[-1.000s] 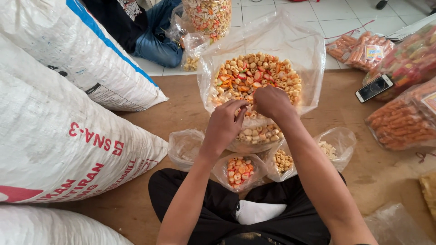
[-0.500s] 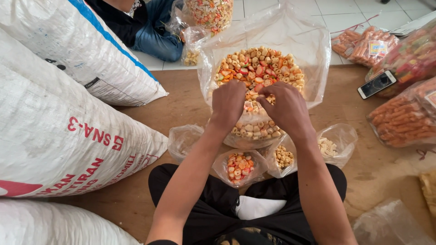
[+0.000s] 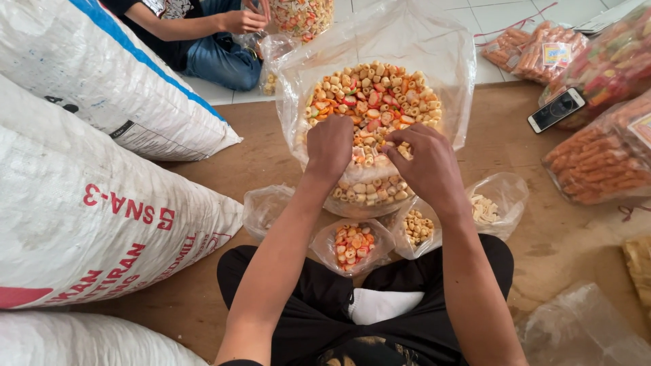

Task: The person sits on the floor and sorts mixed ring-shaped snacks by hand, separating them into different small plastic bags. The person repeatedly scoops snacks from a large bag and places them into smaller bags, occasionally adjusting the bags.

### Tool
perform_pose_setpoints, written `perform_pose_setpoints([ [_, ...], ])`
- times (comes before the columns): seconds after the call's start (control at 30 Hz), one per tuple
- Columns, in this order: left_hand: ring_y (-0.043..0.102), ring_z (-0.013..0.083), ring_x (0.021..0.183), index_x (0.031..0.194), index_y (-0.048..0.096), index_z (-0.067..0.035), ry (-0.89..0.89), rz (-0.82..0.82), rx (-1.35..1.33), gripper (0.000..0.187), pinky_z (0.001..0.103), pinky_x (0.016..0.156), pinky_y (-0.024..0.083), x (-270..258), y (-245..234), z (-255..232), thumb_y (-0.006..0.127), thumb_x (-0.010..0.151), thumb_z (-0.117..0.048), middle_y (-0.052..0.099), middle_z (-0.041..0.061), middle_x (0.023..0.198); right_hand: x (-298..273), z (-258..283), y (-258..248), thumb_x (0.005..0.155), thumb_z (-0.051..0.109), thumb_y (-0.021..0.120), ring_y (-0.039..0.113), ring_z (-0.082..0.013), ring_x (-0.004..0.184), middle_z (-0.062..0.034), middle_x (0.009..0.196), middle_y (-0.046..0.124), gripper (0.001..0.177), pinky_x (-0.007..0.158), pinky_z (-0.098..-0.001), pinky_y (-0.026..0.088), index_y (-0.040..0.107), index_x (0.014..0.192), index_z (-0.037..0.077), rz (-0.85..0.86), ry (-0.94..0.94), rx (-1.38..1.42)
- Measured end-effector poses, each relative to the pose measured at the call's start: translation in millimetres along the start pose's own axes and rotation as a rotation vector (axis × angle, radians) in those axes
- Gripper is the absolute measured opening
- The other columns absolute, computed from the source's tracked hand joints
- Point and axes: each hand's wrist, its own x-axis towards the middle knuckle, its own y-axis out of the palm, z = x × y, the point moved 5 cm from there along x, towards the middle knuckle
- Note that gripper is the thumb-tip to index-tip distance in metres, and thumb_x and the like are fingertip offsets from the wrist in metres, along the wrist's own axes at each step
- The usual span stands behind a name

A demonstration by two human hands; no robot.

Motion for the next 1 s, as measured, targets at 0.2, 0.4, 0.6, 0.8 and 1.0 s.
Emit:
perform_pose_setpoints([
  [0.2,0.073,0.0393,0.089,0.119,0.067,-0.006,0.190,-0.426,-0.277,0.025,0.054,0.074,0.061,-85.3,-38.3,-16.5,0.064,0.099,-0.020,0.063,0.009,0.114,-29.6,7.9,-18.6,0.091,0.015,0.085,0.060,-0.0173,0.069,-0.0044,0.096,0.073,0.019,0.064,-0.0284,0.050,0.080,0.109,0.012,-0.298,-0.086,0.201],
  [0.4,0.073,0.0278,0.088,0.107,0.073,-0.013,0.382,-0.581,-0.626,0.019,0.038,0.074,0.061,-210.0,5.9,-47.3,0.075,0.094,-0.027,0.070,0.003,0.094,-135.9,-42.3,-4.5,0.093,0.012,0.079,0.050,-0.0113,0.059,-0.0049,0.078,0.065,0.014,0.060,-0.0251,0.046,0.080,0.107,0.008,-0.377,0.174,0.384],
  [0.6,0.074,0.0234,0.092,0.108,0.072,-0.022,0.287,-0.080,-0.705,0.019,0.037,0.077,0.061,-187.2,176.2,-57.8,0.073,0.096,-0.036,0.069,-0.004,0.098,-210.4,-189.8,99.3,0.085,0.014,0.078,0.068,-0.0282,0.073,-0.0087,0.088,0.074,0.021,0.068,-0.0390,0.055,0.082,0.106,0.016,-0.085,0.459,0.031],
  [0.8,0.074,0.0367,0.093,0.114,0.069,-0.016,0.252,0.036,-0.507,0.022,0.050,0.078,0.062,-147.5,228.7,-81.5,0.068,0.097,-0.029,0.070,0.005,0.108,-196.5,-196.9,120.2,0.084,0.013,0.078,0.073,-0.0368,0.096,-0.0124,0.095,0.076,0.026,0.084,-0.0467,0.059,0.078,0.111,0.009,0.028,0.576,-0.064],
  [1.0,0.074,0.0369,0.093,0.115,0.068,-0.022,0.211,0.087,-0.410,0.021,0.052,0.079,0.062,-129.5,258.3,-83.7,0.062,0.100,-0.035,0.068,0.001,0.111,-211.5,-223.4,131.6,0.088,0.011,0.077,0.074,-0.0322,0.093,-0.0109,0.099,0.075,0.028,0.079,-0.0422,0.061,0.076,0.115,0.007,0.024,0.611,-0.043],
])
